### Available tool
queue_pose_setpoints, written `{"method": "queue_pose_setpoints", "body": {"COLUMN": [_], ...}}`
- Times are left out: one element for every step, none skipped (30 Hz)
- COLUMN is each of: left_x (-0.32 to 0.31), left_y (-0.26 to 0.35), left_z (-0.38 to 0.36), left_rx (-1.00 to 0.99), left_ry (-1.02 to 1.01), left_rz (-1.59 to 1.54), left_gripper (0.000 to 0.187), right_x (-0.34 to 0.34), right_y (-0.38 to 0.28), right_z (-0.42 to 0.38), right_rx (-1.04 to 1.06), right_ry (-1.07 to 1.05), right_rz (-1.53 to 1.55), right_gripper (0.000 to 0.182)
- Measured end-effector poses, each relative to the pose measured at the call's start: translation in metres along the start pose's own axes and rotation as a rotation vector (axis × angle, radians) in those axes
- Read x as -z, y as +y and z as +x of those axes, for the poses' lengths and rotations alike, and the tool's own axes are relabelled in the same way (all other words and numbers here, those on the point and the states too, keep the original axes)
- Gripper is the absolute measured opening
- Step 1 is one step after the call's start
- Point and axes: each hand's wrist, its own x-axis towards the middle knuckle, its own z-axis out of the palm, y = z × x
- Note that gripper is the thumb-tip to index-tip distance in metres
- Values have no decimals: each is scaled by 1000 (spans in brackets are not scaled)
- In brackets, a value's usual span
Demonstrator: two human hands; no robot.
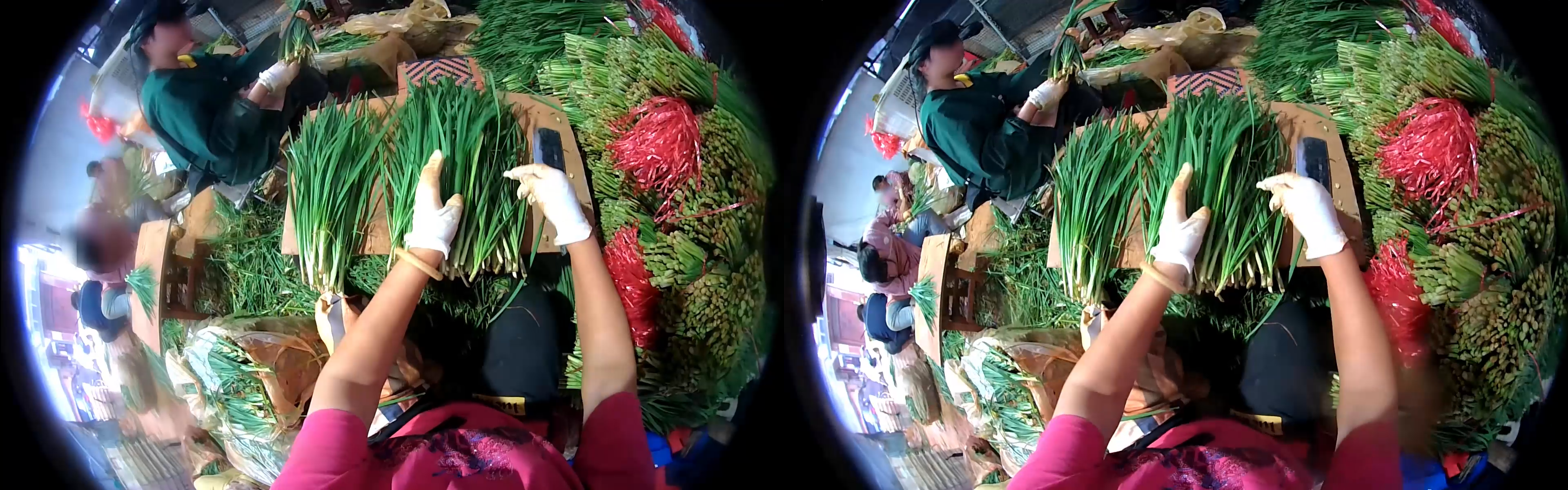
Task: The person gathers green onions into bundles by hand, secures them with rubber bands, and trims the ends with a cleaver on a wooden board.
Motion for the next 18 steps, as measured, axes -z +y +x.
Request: {"method": "queue_pose_setpoints", "body": {"left_x": [0, 1, -1, -2, -2, -2, -4, -4, -4, -5, -6, -5, -3, -1, 1, 3, 5, 7], "left_y": [2, 6, 5, 5, 3, 3, 0, -1, -2, -2, -2, 0, 1, 4, 10, 12, 14, 18], "left_z": [-1, -2, -2, -2, -2, -1, -1, -1, -1, -1, -1, -2, -2, -2, -1, 1, 3, 5], "left_rx": [27, 54, 56, 53, 49, 45, 21, 12, 4, -2, 19, 29, 36, 41, 19, 29, 40, 52], "left_ry": [12, 26, 37, 36, 36, 37, 54, 53, 50, 48, 55, 31, 8, -15, -14, -38, -61, -85], "left_rz": [-9, -19, -34, -35, -36, -36, -20, -22, -24, -26, -65, -51, -38, -25, -51, -4, 44, 89], "left_gripper": [74, 73, 73, 73, 72, 72, 72, 71, 71, 71, 72, 71, 71, 71, 69, 68, 67, 66], "right_x": [0, 1, 2, 3, 2, 2, 3, 0, -5, -12, -16, -22, -27, -28, -28, -27, -25, -23], "right_y": [-3, -1, 2, 6, 4, 1, -2, -8, -16, -23, -20, -17, -13, -16, -19, -21, -19, -17], "right_z": [2, 7, 16, 26, 33, 39, 43, 45, 47, 50, 59, 65, 66, 66, 62, 55, 52, 48], "right_rx": [2, 8, 15, 23, 35, 53, 69, 84, 154, 18, -17, -53, -139, -142, -198, -250, -190, -131], "right_ry": [48, 53, 58, 63, 97, 103, 108, 113, 77, 123, 51, -25, 39, -71, -72, -74, -66, -57], "right_rz": [-43, -14, 14, 42, -26, -161, -295, -430, -567, -662, -823, -984, -955, -940, -696, -452, -251, -50], "right_gripper": [22, 22, 23, 23, 20, 19, 17, 15, 23, 42, 47, 52, 57, 53, 40, 28, 25, 22]}}
